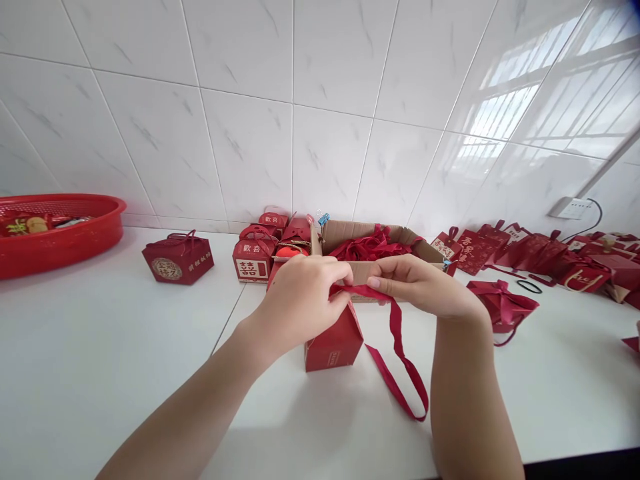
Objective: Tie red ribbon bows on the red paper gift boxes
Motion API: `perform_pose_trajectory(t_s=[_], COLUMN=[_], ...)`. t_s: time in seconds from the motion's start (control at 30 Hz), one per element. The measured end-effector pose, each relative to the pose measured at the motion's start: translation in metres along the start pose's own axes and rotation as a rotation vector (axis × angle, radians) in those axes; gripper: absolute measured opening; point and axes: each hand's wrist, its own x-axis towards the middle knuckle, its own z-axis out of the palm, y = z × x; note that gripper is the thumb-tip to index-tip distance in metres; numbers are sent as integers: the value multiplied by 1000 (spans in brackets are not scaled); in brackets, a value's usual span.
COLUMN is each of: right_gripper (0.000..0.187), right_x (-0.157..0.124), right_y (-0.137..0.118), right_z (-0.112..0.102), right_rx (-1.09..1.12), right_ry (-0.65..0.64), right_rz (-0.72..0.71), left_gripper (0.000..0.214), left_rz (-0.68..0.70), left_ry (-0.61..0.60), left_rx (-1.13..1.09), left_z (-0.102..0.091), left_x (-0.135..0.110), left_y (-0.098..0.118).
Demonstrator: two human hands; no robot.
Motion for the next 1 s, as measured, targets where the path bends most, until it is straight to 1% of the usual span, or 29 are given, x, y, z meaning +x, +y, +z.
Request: perform_pose_trajectory(t_s=[0.07, 0.17, 0.2, 0.27, 0.4, 0.53, 0.77, 1.0], right_gripper=[39, 41, 41, 39, 37, 35, 39, 41], right_x=[1, 6, 8, 11, 10, 5, 1, 7], right_y=[7, 23, 27, 35, 39, 39, 40, 41], right_z=[-4, -11, -13, -16, -19, -23, -26, -24], right_rx=[-118, -288, -323, -353, -337, -349, -343, -344], right_ry=[14, 9, -2, -28, -61, -60, -92, -72], right_rz=[85, 180, 199, 216, 194, 200, 186, 165], left_gripper=[18, 19, 19, 17, 15, 17, 19, 18], left_rz=[-49, -142, -162, -173, -170, -147, -133, -147], left_ry=[-118, -333, -385, -440, -437, -442, -473, -500], left_rx=[33, 44, 35, 27, 60, 60, 15, -9], left_z=[4, 10, 13, 18, 25, 26, 28, 28], left_x=[1, 4, 5, 7, 11, 13, 15, 16], left_y=[-5, -13, -15, -17, -17, -18, -22, -21])
